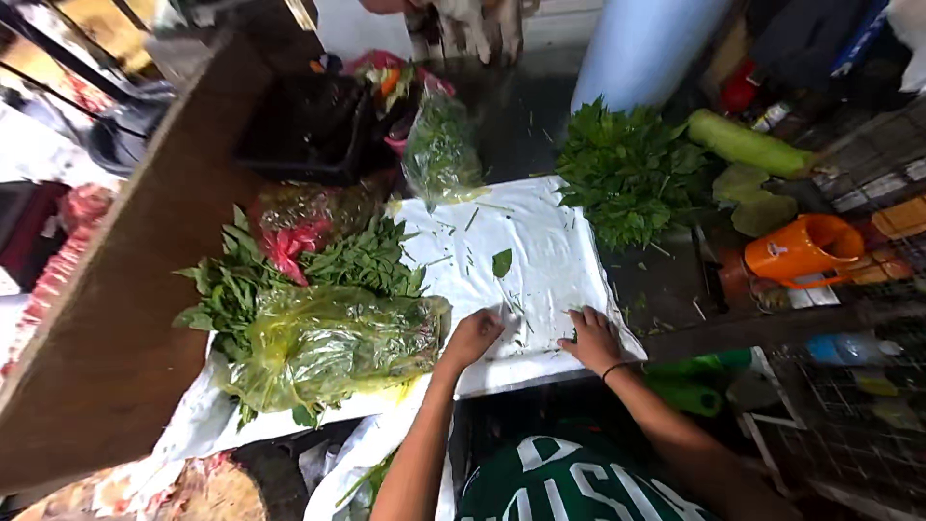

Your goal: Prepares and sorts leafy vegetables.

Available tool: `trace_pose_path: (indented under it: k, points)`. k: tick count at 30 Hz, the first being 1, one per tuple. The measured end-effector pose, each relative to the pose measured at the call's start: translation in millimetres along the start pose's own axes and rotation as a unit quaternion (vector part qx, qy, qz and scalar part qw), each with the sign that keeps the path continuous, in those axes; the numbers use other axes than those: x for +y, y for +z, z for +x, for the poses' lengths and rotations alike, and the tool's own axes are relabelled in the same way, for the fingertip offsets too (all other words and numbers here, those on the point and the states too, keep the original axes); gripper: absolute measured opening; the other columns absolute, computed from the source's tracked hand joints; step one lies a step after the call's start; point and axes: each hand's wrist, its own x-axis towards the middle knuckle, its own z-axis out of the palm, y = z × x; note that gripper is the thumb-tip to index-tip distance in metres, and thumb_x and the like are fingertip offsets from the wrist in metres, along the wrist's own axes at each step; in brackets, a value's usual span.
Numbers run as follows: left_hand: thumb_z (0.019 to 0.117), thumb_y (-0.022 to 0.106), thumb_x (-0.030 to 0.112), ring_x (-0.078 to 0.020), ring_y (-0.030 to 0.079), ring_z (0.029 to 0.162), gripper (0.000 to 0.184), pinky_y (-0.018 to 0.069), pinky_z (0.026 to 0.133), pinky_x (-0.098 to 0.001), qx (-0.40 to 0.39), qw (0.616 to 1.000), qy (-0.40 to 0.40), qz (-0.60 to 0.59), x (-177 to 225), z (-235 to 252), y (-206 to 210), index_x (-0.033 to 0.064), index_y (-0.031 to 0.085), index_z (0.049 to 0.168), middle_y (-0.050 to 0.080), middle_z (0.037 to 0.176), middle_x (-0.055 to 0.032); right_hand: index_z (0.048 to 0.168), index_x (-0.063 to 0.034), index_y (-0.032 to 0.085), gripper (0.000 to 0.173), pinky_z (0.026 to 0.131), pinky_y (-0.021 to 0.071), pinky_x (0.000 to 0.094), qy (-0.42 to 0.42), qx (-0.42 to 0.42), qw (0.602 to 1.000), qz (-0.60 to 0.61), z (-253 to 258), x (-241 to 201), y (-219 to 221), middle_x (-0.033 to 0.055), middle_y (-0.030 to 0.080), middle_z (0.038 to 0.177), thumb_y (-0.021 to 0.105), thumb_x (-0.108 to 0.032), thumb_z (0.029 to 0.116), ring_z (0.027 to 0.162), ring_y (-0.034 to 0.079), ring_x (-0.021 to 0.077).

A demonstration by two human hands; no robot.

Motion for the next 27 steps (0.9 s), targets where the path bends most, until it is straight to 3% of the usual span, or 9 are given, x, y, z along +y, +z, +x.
trace_pose_path:
  k: [2,5,8,12,14,17,22,25,27]
  points:
    - [0.0931,0.072,0.035,-0.0369,0.056,0.131,0.061,0.0479,0.108,-0.0575,0.063,0.997,-0.015,0.050,6,66,13,0.0098,0.055,0.146,0.056,0.145,-0.0185,0.137,-0.0121,0.065,0.070,0.106,0.0423,0.0703,-0.005,0.003,1.000,0.015,-1,-8,-4,0.0224,0.056,0.143,0.081,-0.050,0.0802,0.135,0.050,0.0456]
    - [0.0903,0.071,0.039,-0.0396,0.042,0.145,0.070,0.0441,0.105,-0.0666,0.132,0.975,-0.056,0.168,4,133,32,0.0266,0.047,0.155,0.037,0.164,-0.0109,0.121,-0.0066,0.072,0.042,0.102,0.0515,0.0604,-0.016,-0.051,0.998,0.033,0,-10,0,0.0223,0.061,0.135,0.077,-0.033,0.0887,0.126,0.058,0.0413]
    - [0.0890,0.072,0.040,-0.0414,0.039,0.145,0.061,0.0429,0.101,-0.0710,0.124,0.959,-0.068,0.245,-18,165,55,0.0277,0.057,0.146,0.041,0.161,-0.0093,0.109,-0.0062,0.075,0.025,0.095,0.0564,0.0559,-0.049,-0.091,0.994,0.046,4,4,12,0.0193,0.066,0.124,0.070,-0.025,0.0931,0.114,0.066,0.0358]
    - [0.0949,0.064,0.028,-0.0380,0.052,0.134,0.037,0.0492,0.097,-0.0636,0.109,0.950,-0.085,0.281,-32,165,67,0.0184,0.068,0.130,0.058,0.145,-0.0104,0.108,-0.0077,0.074,0.023,0.099,0.0542,0.0530,-0.131,-0.104,0.984,0.053,16,27,31,0.0161,0.070,0.116,0.062,-0.024,0.0961,0.115,0.066,0.0325]
    - [0.0972,0.061,0.020,-0.0344,0.056,0.132,0.032,0.0517,0.102,-0.0568,0.094,0.959,-0.093,0.252,-41,150,70,0.0131,0.068,0.128,0.060,0.142,-0.0108,0.112,-0.0081,0.073,0.029,0.102,0.0528,0.0514,-0.155,-0.109,0.980,0.053,17,33,40,0.0158,0.070,0.117,0.058,-0.029,0.0983,0.117,0.066,0.0318]
    - [0.0969,0.061,0.019,-0.0314,0.060,0.126,0.027,0.0495,0.108,-0.0495,0.112,0.974,-0.047,0.193,-48,124,71,0.0074,0.072,0.118,0.066,0.130,-0.0137,0.107,-0.0086,0.072,0.040,0.100,0.0541,0.0497,-0.184,-0.119,0.975,0.033,17,30,41,0.0133,0.072,0.109,0.054,-0.043,0.1010,0.111,0.068,0.0295]
    - [0.1003,0.058,0.016,-0.0308,0.064,0.119,0.025,0.0483,0.108,-0.0464,0.218,0.973,-0.010,0.071,3,30,45,0.0012,0.070,0.116,0.070,0.119,-0.0175,0.100,-0.0062,0.074,0.047,0.083,0.0585,0.0584,-0.236,-0.116,0.964,-0.042,13,24,31,0.0151,0.074,0.094,0.048,-0.045,0.1059,0.092,0.073,0.0332]
    - [0.0985,0.063,0.016,-0.0231,0.069,0.099,0.019,0.0570,0.094,-0.0410,0.367,0.930,-0.011,-0.010,-12,-52,70,0.0001,0.072,0.105,0.071,0.101,-0.0131,0.095,-0.0065,0.074,0.052,0.078,0.0578,0.0646,-0.284,-0.135,0.945,-0.086,23,31,42,0.0175,0.073,0.087,0.045,-0.047,0.1071,0.084,0.073,0.0374]
    - [0.0972,0.064,0.010,-0.0197,0.068,0.091,0.015,0.0592,0.086,-0.0390,0.454,0.886,-0.039,-0.083,-10,-120,85,-0.0003,0.071,0.105,0.069,0.099,-0.0120,0.085,-0.0056,0.070,0.054,0.072,0.0564,0.0656,-0.320,-0.165,0.928,-0.094,42,23,45,0.0172,0.070,0.078,0.045,-0.049,0.1063,0.076,0.071,0.0375]
